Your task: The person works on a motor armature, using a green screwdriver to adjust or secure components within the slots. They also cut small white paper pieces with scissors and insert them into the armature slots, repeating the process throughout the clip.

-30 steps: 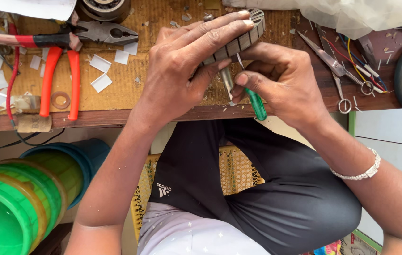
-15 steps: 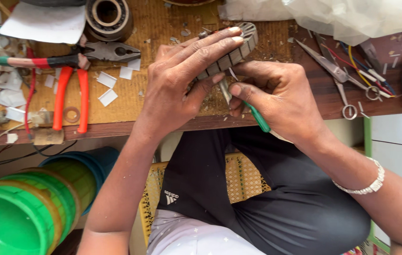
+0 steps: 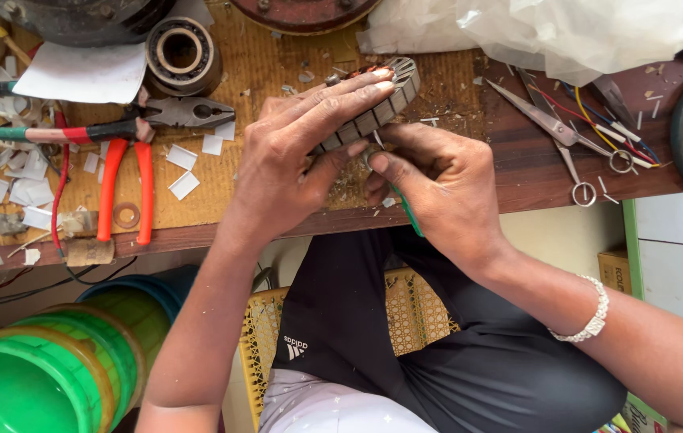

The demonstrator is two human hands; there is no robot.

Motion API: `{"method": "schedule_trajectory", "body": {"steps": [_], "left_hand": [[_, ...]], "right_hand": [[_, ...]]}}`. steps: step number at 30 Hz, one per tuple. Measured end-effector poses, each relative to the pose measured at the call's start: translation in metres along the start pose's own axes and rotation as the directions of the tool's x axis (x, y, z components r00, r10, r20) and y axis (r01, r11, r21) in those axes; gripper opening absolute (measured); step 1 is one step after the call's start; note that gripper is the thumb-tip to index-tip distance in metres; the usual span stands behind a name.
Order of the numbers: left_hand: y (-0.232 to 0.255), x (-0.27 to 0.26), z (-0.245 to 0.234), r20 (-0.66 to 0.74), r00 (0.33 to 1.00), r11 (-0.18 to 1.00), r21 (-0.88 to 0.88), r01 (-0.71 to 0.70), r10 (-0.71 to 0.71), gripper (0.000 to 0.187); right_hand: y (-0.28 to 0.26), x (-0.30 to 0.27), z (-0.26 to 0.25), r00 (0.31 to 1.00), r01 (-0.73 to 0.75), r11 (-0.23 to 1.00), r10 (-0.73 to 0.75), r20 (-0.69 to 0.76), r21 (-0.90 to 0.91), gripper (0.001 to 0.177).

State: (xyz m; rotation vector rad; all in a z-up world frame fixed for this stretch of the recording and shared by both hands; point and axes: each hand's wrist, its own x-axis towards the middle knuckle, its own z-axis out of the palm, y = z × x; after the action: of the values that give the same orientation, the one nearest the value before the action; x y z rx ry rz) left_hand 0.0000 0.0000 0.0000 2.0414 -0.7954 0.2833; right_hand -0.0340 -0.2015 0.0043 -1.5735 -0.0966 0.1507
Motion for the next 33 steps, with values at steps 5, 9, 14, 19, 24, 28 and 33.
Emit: {"method": "schedule_trajectory", "body": {"steps": [5, 9, 14, 19, 24, 28, 33], "left_hand": [[0.005, 0.007, -0.003, 0.020, 1.000, 1.000, 0.000, 0.004, -0.004, 0.057], [0.006, 0.006, -0.007, 0.041, 0.999, 1.000, -0.001, -0.022, 0.022, 0.054], [-0.001, 0.013, -0.013, 0.023, 0.988, 0.752, -0.647, 0.129, -0.150, 0.042], [-0.008, 0.029, -0.015, 0.092, 0.969, 0.858, -0.451, 0.246, -0.229, 0.029], [0.001, 0.050, -0.025, 0.233, 0.896, 0.915, -0.054, 0.401, -0.379, 0.022], [0.009, 0.055, -0.025, 0.227, 0.934, 0.960, 0.093, 0.263, -0.277, 0.020], [-0.011, 0.051, -0.018, 0.132, 0.977, 0.983, -0.053, 0.175, -0.167, 0.018]], "right_hand": [[-0.003, 0.009, 0.004, 0.999, 0.050, 0.998, -0.049, -0.014, 0.048, 0.008], [-0.005, 0.018, -0.014, 0.992, -0.036, 0.998, 0.029, 0.124, 0.050, 0.012], [-0.008, 0.018, -0.036, 0.976, -0.057, 0.941, 0.122, 0.178, -0.334, 0.022], [-0.007, 0.019, -0.059, 0.979, 0.201, 0.656, -0.104, 0.177, -0.728, 0.029], [-0.004, 0.024, -0.070, 0.874, 0.451, 0.506, -0.416, 0.250, -0.735, 0.049], [-0.016, 0.016, -0.068, 0.934, 0.330, 0.347, -0.252, 0.252, -0.878, 0.043], [-0.025, 0.000, -0.077, 0.996, 0.092, 0.173, -0.027, 0.089, -0.981, 0.049]]}}
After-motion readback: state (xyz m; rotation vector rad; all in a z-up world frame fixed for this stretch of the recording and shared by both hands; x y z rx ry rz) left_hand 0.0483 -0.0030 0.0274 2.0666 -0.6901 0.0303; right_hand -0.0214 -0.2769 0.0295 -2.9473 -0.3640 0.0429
